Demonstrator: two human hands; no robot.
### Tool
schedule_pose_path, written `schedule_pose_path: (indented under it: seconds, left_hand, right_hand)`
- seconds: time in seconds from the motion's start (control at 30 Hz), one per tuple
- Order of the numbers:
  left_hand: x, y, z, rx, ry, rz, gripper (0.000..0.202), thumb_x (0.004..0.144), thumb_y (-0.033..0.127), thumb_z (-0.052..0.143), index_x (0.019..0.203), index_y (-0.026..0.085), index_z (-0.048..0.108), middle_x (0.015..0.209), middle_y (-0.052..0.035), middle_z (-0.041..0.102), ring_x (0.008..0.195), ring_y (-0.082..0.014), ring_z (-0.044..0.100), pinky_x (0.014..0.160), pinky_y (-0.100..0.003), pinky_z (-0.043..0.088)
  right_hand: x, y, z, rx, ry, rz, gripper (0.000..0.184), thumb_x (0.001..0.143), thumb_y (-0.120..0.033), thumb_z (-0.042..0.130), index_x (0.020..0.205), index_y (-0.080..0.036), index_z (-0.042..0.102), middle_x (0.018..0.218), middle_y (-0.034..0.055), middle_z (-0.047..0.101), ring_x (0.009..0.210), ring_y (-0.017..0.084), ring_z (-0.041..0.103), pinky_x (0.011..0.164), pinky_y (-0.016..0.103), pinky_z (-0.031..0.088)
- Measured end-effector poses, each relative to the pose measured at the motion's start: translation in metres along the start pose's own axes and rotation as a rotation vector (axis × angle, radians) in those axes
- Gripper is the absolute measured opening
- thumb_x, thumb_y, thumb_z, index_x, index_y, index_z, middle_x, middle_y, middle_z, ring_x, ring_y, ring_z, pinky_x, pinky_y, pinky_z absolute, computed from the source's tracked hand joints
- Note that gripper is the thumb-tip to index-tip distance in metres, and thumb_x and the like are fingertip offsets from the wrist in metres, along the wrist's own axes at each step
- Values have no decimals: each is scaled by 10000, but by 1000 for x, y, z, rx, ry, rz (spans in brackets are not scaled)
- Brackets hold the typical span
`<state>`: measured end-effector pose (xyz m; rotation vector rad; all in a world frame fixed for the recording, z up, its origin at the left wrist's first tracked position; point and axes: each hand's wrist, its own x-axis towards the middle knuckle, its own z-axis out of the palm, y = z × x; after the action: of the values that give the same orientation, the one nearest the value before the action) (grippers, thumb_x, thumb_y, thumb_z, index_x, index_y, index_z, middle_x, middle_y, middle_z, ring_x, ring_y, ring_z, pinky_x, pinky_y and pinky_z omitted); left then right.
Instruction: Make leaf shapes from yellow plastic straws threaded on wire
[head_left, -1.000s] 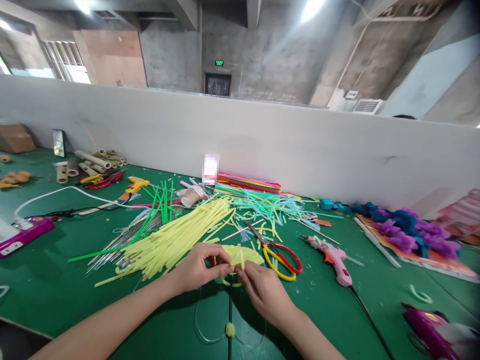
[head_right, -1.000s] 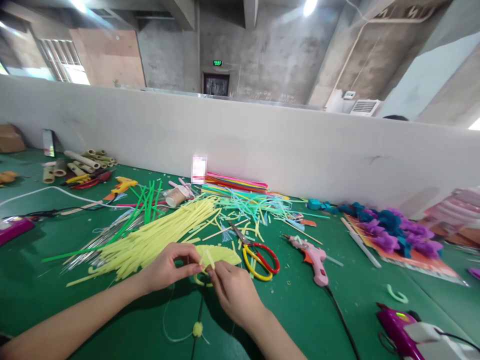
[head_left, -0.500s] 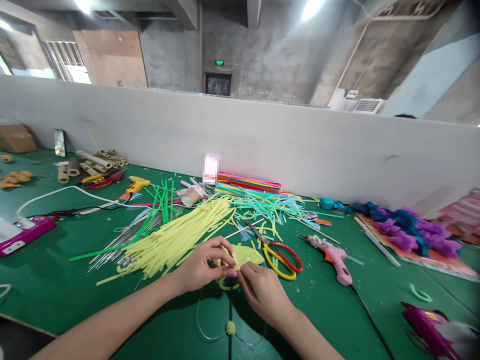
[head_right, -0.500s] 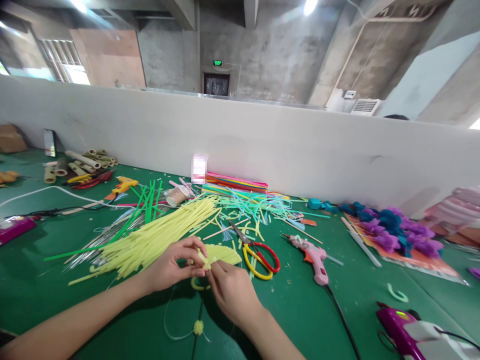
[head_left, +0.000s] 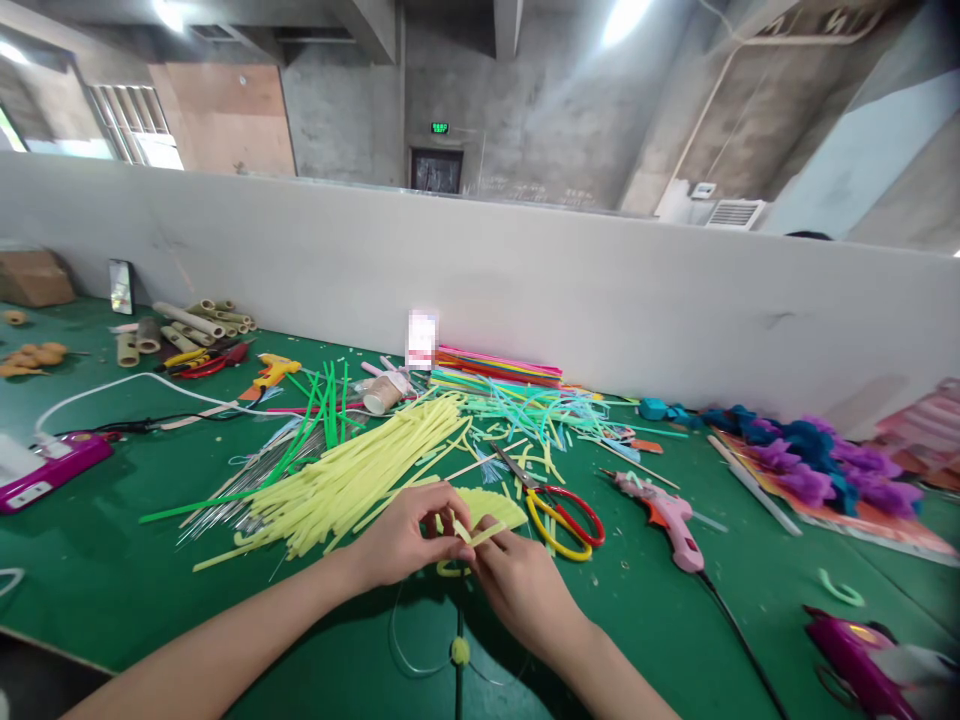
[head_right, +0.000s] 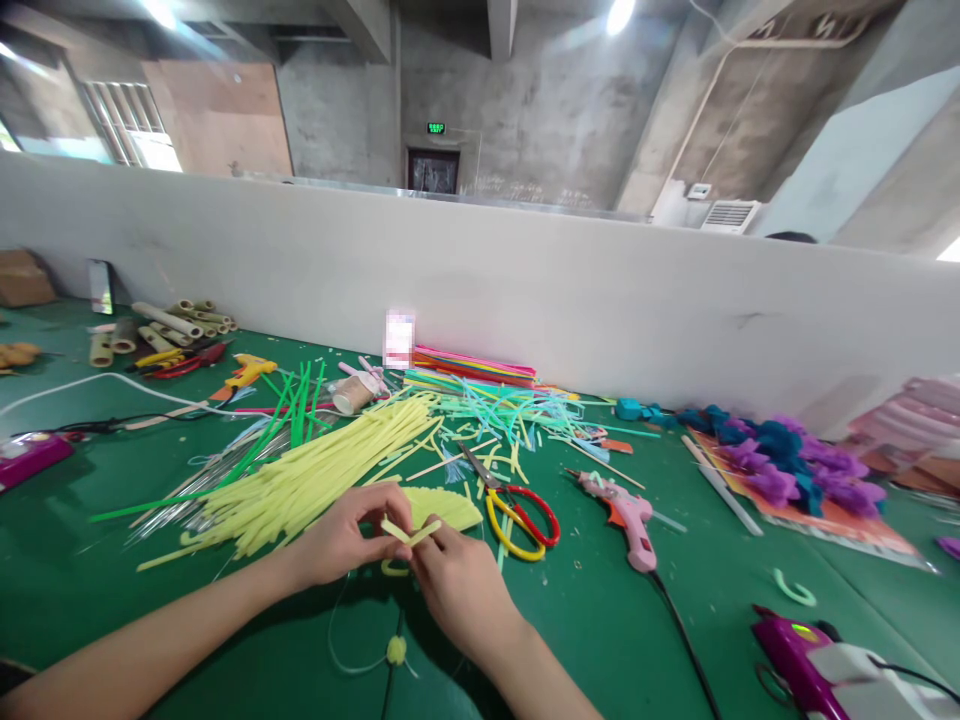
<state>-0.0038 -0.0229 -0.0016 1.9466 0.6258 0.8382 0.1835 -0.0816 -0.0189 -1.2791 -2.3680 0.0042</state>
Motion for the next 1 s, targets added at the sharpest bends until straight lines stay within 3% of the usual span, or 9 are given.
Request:
schedule_pose_path:
  seconds: [0.17, 0.3, 0.47, 0.6, 0.77, 1.0]
  left_hand:
    - [0, 4, 1, 53, -18, 119, 155, 779, 330, 697, 829, 183, 693, 789, -23, 619, 754, -138, 563, 667, -228, 423]
    - [1, 6, -2, 90, -6, 117, 175, 793, 345, 681, 800, 169, 682, 778, -31, 624, 755, -140, 560, 705, -242, 429]
    - [1, 7, -5, 106, -9, 92, 189, 811, 354, 660, 801, 166, 664, 796, -34, 629, 770, -138, 564, 726, -242, 437]
    - [0, 8, -4, 103, -33, 90, 203, 806, 366, 663, 789, 164, 657, 784, -30, 627, 768, -135, 564, 712, -232, 443]
    - [1, 7, -4, 117, -42, 62, 225, 804, 393, 655, 815, 169, 673, 803, -46, 629, 790, -150, 567, 708, -241, 456]
    - [1, 10, -7, 99, -63, 47, 220, 814, 386, 640, 825, 167, 652, 865, -59, 654, 819, -153, 582, 674, -223, 462]
  right_hand:
    - [-2, -2, -2, 90, -43, 54, 189, 928, -180, 412, 851, -193, 584, 837, 43, 585, 644, 137, 562, 564, 227, 391]
    - [-2, -5, -12, 340, -13, 109, 74, 879, -234, 533, 935, -215, 578, 960, 42, 587, 735, 139, 572, 640, 237, 441]
    - [-1, -2, -21, 594, 133, 238, 265, 851, -314, 605, 1102, -233, 574, 998, 52, 586, 709, 130, 569, 615, 238, 471]
    - [-1, 0, -22, 682, 231, 254, 166, 868, -322, 588, 990, -232, 654, 890, 43, 619, 698, 135, 575, 578, 228, 456]
    - [-1, 0, -21, 710, 199, 349, 179, 868, -350, 583, 872, -214, 699, 741, 26, 648, 603, 129, 565, 562, 236, 453]
    - [0, 9, -24, 685, 193, 418, 195, 852, -365, 594, 852, -204, 703, 726, 20, 672, 563, 123, 577, 554, 228, 457]
